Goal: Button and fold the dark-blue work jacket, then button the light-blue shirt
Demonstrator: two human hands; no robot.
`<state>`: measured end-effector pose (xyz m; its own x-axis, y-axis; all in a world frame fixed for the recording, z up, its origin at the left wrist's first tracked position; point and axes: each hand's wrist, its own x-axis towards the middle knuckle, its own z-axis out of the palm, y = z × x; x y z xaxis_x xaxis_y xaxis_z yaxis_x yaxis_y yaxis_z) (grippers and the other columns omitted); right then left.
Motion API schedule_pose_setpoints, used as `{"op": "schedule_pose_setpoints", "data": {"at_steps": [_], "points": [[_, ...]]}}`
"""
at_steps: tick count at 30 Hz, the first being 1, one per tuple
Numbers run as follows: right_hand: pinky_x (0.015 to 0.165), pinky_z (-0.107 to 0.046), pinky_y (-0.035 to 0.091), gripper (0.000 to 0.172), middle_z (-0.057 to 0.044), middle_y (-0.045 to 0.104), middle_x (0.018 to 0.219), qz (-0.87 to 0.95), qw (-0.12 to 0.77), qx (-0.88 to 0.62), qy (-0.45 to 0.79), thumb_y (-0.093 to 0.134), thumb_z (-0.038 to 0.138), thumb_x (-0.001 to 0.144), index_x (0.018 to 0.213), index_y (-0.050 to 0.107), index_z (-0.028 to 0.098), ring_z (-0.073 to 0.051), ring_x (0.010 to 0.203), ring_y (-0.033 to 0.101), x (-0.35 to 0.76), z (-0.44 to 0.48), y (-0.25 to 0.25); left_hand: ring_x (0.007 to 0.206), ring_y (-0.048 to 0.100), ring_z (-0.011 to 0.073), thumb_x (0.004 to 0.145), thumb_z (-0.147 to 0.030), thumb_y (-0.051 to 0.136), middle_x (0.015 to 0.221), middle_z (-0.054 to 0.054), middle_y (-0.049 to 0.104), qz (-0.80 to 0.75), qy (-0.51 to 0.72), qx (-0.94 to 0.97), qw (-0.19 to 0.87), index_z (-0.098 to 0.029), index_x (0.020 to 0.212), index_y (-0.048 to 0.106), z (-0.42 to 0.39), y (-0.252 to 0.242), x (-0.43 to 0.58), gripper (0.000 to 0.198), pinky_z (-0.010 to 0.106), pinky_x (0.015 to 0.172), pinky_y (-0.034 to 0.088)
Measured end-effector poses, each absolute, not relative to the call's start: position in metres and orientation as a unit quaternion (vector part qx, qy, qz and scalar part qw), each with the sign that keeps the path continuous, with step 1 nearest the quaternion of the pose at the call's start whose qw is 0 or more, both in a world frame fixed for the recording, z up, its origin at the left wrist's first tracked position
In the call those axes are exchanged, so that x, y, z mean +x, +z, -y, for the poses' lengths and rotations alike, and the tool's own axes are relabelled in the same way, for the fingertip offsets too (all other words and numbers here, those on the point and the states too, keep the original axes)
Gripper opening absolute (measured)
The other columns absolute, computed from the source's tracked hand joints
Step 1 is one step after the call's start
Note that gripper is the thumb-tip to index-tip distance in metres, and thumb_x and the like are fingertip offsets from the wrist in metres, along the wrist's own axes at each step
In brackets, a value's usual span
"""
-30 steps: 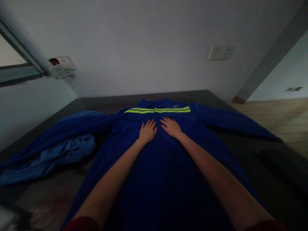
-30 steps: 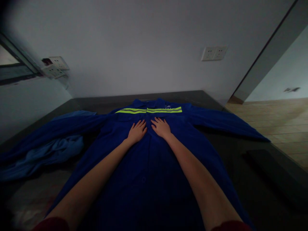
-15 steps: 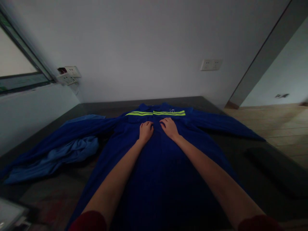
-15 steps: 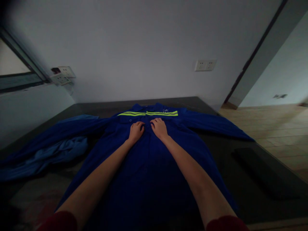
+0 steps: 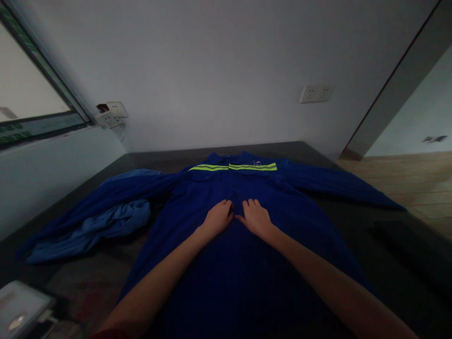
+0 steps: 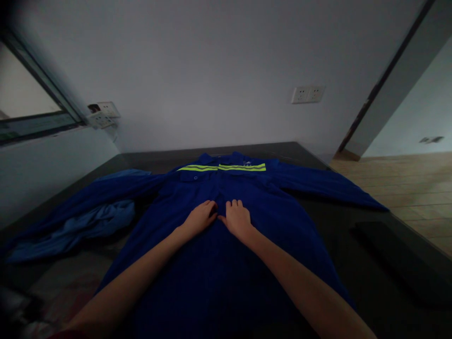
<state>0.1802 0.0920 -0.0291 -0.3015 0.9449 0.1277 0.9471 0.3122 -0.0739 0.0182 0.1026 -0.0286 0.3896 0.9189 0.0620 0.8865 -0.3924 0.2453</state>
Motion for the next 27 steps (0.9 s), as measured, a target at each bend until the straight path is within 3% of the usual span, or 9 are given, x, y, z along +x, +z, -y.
{"op": "schedule_pose_setpoints", "data": {"at_steps": [7,18,27], "points": [[0.080,-0.037,0.047,0.031,-0.016,0.060,0.108,0.808,0.061,-0.586,0.017,0.051,0.041,0.090,0.103,0.058,0.014,-0.029,0.104,0.052,0.186,-0.098,-0.034,0.091,0.060,0.0204,0.086,-0.028,0.055,0.100,0.007,0.062,-0.532,0.089,0.834,0.115,-0.020,0.098,0.056,-0.105,-0.029,0.014,0.015,0.028,0.074,0.046],[0.072,-0.034,0.046,0.020,-0.015,0.062,0.106,0.796,0.033,-0.604,0.025,0.045,0.020,0.088,0.103,0.058,0.015,-0.028,0.100,0.056,0.183,-0.099,-0.022,0.090,0.061,0.0217,0.088,-0.032,0.054,0.095,0.007,0.063,-0.542,0.093,0.829,0.098,-0.019,0.093,0.057,-0.102,-0.029,0.019,0.014,0.028,0.072,0.046],[0.068,-0.028,0.041,0.018,-0.006,0.069,0.092,0.738,0.180,-0.636,0.140,0.047,0.022,0.086,0.100,0.059,0.020,-0.021,0.085,0.064,0.201,-0.094,-0.024,0.087,0.064,0.0236,0.090,-0.032,0.050,0.098,0.010,0.065,-0.555,0.059,0.824,0.097,-0.018,0.097,0.057,-0.099,-0.027,0.026,0.017,0.029,0.071,0.046]]}}
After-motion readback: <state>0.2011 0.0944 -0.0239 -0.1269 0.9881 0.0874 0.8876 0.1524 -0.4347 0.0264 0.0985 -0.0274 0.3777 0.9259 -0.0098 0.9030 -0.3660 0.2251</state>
